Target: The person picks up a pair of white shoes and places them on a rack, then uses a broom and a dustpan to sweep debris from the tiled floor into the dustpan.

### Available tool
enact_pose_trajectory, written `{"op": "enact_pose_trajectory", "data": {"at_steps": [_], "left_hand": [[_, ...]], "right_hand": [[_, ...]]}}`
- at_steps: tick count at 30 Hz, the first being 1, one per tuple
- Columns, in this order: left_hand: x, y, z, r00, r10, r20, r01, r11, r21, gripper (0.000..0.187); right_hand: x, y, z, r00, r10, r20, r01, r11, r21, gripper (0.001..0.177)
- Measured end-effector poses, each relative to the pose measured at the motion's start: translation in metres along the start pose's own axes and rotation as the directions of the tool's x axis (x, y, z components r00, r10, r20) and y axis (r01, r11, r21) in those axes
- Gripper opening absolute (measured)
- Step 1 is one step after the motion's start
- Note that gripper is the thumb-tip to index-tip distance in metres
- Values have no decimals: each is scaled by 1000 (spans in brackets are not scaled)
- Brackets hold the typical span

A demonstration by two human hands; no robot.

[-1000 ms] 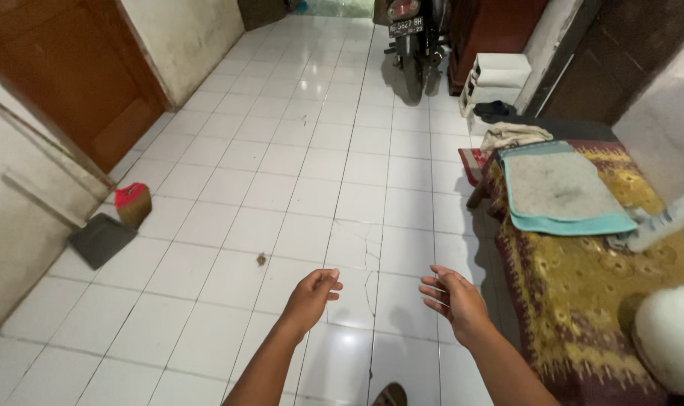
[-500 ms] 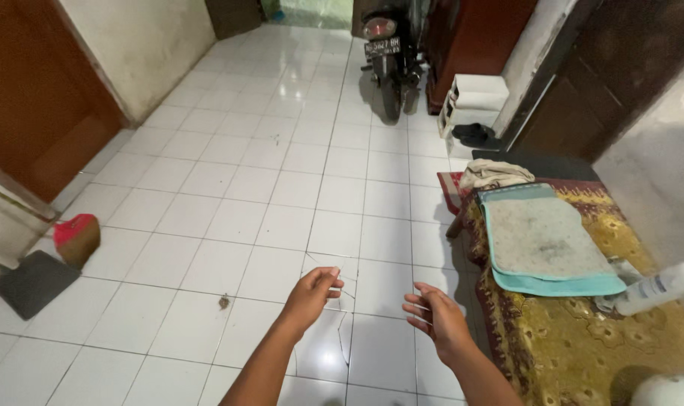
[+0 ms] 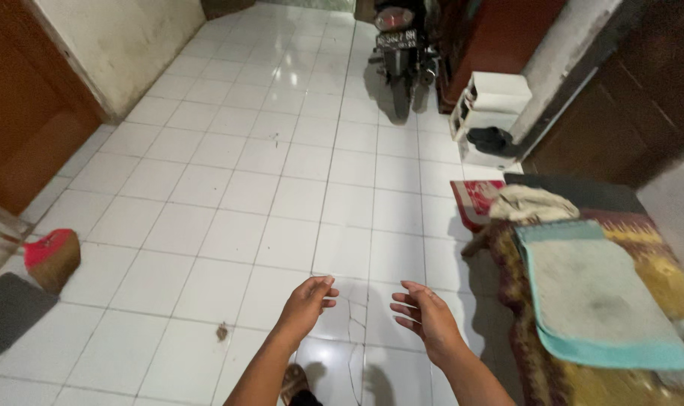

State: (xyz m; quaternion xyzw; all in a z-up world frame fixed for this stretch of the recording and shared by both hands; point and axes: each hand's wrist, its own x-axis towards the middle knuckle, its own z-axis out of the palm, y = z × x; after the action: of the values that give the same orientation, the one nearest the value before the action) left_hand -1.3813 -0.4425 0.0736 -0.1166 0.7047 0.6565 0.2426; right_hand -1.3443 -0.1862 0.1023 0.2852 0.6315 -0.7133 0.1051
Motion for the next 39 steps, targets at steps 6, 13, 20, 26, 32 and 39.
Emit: {"op": "enact_pose_trajectory", "data": {"at_steps": [6,13,20,26,32,39], "left_hand": [[77,37,-90,998,33,-46,-34,999,-19,51],[135,47,-186,980,111,-164,-120,992,-49,53],[172,39,-241,944,70,-323,-96,993,-64,57],[197,84,-291,934,-15,-356,-78,966,-247,52],[238,122,-344,871,-56,-488,-108,948,-301,51],[288,139,-400,775,-71,-628,-249,879,-406,58]], "right_hand": [[69,-48,93,998,-14,64,13,1000,17,45],[119,-85,193,993,24,116,-16,997,-71,42],[210,-96,257,938,2,347,26,997,-76,48],[252,-151,340,890,77,449,14,980,-196,40],[309,-206,429,840,179,512,41,920,-390,49],[384,-252,520,731,270,627,46,897,-441,47]]}}
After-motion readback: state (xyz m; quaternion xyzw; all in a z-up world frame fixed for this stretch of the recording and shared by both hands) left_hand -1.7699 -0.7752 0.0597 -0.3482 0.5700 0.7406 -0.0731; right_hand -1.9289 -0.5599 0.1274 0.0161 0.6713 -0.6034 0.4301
